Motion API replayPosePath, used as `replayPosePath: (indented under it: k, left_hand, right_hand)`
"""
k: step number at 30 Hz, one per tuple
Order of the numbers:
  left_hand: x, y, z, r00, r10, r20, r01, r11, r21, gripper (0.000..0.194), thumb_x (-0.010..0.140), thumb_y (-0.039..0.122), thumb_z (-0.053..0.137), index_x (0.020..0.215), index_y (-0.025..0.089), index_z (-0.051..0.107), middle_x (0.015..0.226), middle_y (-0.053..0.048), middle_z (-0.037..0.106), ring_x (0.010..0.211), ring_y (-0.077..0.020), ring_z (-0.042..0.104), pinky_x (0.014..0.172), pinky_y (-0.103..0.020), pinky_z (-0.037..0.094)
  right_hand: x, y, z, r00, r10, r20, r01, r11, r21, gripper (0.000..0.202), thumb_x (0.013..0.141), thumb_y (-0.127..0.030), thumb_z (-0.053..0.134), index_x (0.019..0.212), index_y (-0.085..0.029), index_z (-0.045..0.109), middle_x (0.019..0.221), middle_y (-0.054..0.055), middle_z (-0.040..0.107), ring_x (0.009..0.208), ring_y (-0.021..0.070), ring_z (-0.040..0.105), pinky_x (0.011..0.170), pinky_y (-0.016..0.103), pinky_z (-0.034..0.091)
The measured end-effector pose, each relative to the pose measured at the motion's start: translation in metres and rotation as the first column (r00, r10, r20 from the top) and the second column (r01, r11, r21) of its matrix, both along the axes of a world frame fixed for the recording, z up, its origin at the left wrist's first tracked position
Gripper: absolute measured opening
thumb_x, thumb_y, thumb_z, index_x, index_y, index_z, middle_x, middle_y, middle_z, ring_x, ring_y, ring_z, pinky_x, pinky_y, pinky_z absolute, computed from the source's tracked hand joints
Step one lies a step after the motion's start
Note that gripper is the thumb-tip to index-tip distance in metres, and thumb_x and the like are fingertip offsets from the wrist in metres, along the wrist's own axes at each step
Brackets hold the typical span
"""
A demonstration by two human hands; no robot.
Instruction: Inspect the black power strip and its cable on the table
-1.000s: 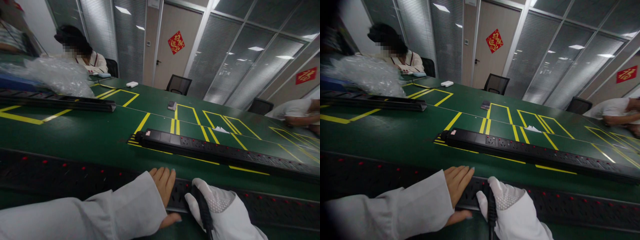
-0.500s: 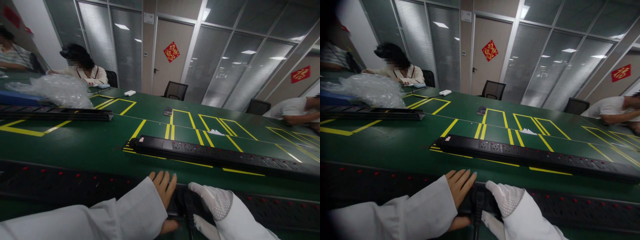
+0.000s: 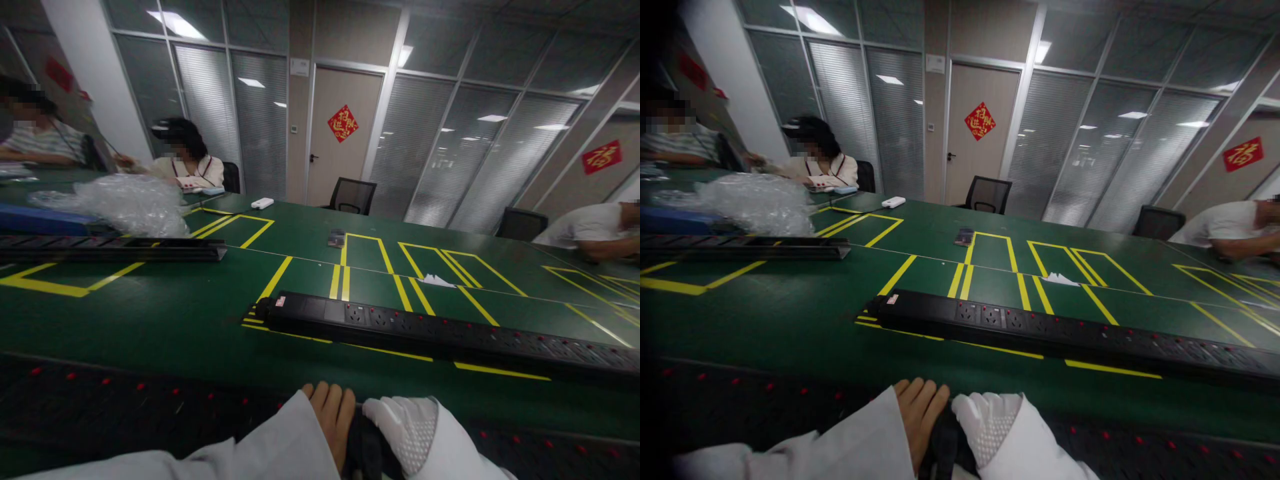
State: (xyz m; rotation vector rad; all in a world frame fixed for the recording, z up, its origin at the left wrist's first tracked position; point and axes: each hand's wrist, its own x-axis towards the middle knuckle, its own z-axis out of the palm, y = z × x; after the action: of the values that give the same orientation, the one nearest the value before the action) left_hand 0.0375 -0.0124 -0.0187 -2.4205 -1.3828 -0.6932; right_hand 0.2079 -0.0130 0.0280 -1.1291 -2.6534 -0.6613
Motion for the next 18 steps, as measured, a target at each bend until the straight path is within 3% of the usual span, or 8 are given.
replayPosePath:
  k: [5,10,13,18]
  left_hand:
    - [-0.028,0.003,-0.005,0.996,-0.048,-0.073,0.052,0.997,0.056,0.034,0.083,0.003,0.033,0.104,0.018,0.055,0.089,-0.004,0.064,0.077,-0.0206,0.060,0.069,-0.034,0.045]
    - [-0.056,0.007,-0.006,0.980,-0.096,-0.172,0.105,0.993,0.046,0.036,0.085,0.004,0.026,0.105,0.017,0.053,0.083,-0.003,0.063,0.070,-0.0205,0.060,0.061,-0.033,0.045]
    - [-0.061,0.008,-0.004,0.973,-0.122,-0.197,0.135,0.989,0.058,0.036,0.086,0.002,0.027,0.108,0.015,0.053,0.082,-0.004,0.062,0.070,-0.0202,0.059,0.060,-0.033,0.044]
    - [-0.063,0.009,-0.003,0.969,-0.154,-0.193,0.171,0.983,0.074,0.035,0.087,0.002,0.030,0.111,0.014,0.052,0.081,-0.002,0.062,0.068,-0.0188,0.058,0.060,-0.032,0.042]
  right_hand:
    - [-0.018,0.003,0.000,0.998,0.045,0.042,-0.045,0.999,0.000,0.019,0.080,-0.026,0.053,0.092,-0.023,0.039,0.065,-0.008,0.054,0.050,0.0142,0.055,0.045,0.035,0.021]
    - [-0.041,0.002,0.002,0.999,0.030,0.035,-0.030,1.000,0.010,0.011,0.082,-0.021,0.044,0.090,-0.023,0.037,0.067,-0.007,0.054,0.050,0.0157,0.053,0.046,0.037,0.017]
    - [-0.049,0.003,0.000,0.999,0.040,0.019,-0.042,0.997,0.067,0.009,0.085,-0.017,0.039,0.090,-0.022,0.041,0.063,-0.006,0.052,0.047,0.0156,0.050,0.047,0.037,0.015]
    - [-0.055,0.004,-0.004,0.996,0.017,-0.093,-0.001,0.986,0.169,0.022,0.090,-0.013,0.027,0.085,-0.023,0.046,0.056,-0.007,0.048,0.044,0.0148,0.047,0.048,0.037,0.015]
